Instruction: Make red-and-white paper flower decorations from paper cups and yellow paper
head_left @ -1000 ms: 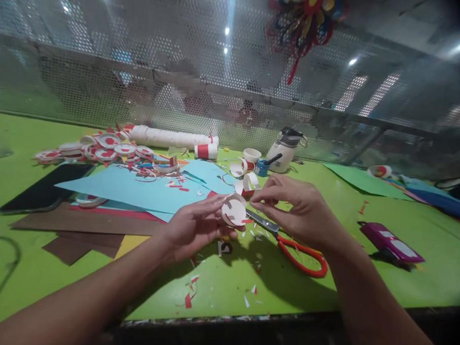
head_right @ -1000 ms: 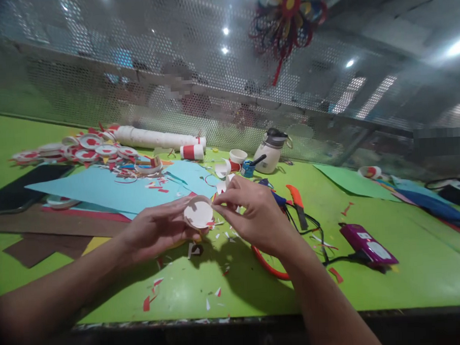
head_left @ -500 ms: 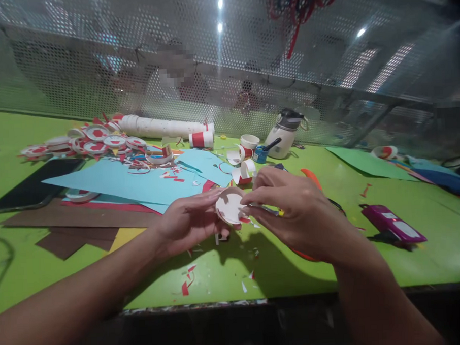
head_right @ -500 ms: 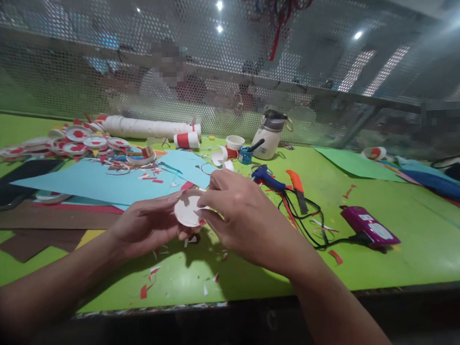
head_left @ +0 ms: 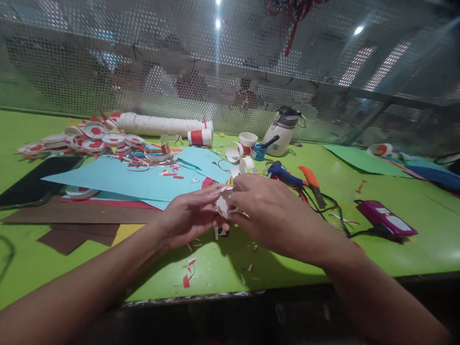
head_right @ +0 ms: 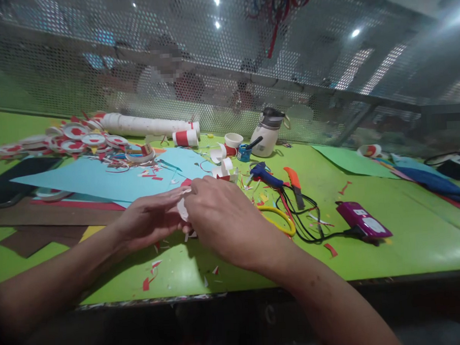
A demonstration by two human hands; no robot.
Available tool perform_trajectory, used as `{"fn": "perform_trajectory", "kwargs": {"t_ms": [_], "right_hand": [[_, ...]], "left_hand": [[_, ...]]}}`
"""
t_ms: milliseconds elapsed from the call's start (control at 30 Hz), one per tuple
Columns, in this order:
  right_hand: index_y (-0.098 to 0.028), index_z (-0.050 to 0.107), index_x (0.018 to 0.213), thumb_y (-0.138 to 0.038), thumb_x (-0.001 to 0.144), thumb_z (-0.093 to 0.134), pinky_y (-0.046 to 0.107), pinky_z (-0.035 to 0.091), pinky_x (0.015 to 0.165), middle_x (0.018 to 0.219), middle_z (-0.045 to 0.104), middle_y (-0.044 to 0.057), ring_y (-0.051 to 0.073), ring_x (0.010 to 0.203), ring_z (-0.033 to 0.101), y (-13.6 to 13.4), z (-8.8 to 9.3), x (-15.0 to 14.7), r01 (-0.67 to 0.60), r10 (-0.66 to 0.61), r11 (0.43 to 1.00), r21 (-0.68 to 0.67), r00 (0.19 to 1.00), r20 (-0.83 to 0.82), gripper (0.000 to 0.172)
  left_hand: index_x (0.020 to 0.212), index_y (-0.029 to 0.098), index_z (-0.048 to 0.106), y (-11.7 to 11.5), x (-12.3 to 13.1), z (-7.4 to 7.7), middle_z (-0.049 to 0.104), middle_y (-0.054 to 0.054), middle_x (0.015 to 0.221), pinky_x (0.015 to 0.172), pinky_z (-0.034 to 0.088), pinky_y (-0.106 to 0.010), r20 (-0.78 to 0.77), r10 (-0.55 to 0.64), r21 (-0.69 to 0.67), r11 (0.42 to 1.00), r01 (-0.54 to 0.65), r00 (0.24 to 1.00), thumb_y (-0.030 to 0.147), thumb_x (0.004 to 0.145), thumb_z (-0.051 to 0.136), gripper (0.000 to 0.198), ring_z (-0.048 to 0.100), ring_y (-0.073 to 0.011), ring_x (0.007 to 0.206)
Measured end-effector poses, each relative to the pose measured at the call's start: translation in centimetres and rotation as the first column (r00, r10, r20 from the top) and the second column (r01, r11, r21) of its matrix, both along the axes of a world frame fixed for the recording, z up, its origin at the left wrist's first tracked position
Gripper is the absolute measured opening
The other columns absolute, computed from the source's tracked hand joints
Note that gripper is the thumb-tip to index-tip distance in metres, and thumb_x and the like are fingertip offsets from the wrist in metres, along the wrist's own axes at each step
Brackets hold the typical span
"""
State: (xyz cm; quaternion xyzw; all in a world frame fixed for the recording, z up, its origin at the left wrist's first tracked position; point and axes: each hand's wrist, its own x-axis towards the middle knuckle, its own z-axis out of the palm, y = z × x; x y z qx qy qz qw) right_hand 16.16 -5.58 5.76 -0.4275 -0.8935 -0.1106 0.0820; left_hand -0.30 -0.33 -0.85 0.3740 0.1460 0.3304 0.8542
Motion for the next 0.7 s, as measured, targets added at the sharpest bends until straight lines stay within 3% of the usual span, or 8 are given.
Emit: {"fn": "perform_trajectory", "kwargs": {"t_ms": [333, 700], "right_hand": [[-0.017, 0.062, 0.078, -0.017, 0.089, 0.051, 0.031, 0.025, 0.060, 0.076, 0.061, 0.005, 0.016, 0.070, 0.050, 0.4, -1.2, -0.1, 0.018, -0.014, 0.997, 0.072, 0.999, -0.051, 0.016], [-0.016, 0.063, 0.071, -0.013, 0.085, 0.054, 0.029, 0.027, 0.059, 0.075, 0.066, 0.005, 0.015, 0.069, 0.054, 1.1, 0.2, -0.2, -0.010, 0.014, 0.997, -0.076, 0.999, 0.048, 0.017]], "left_hand": [[0.096, 0.011, 0.067, 0.2, 0.0, -0.1, 0.063, -0.009, 0.088, 0.063, 0.055, -0.029, 0.031, 0.054, -0.009, 0.999, -0.054, 0.998, 0.014, 0.085, 0.052, 0.018, 0.061, -0.0167, 0.073], [0.095, 0.010, 0.066, 0.3, -0.1, -0.2, 0.062, -0.011, 0.087, 0.062, 0.054, -0.030, -0.011, 0.046, 0.011, 0.999, -0.046, 0.999, 0.014, 0.086, 0.051, 0.019, 0.061, -0.0180, 0.075]]}}
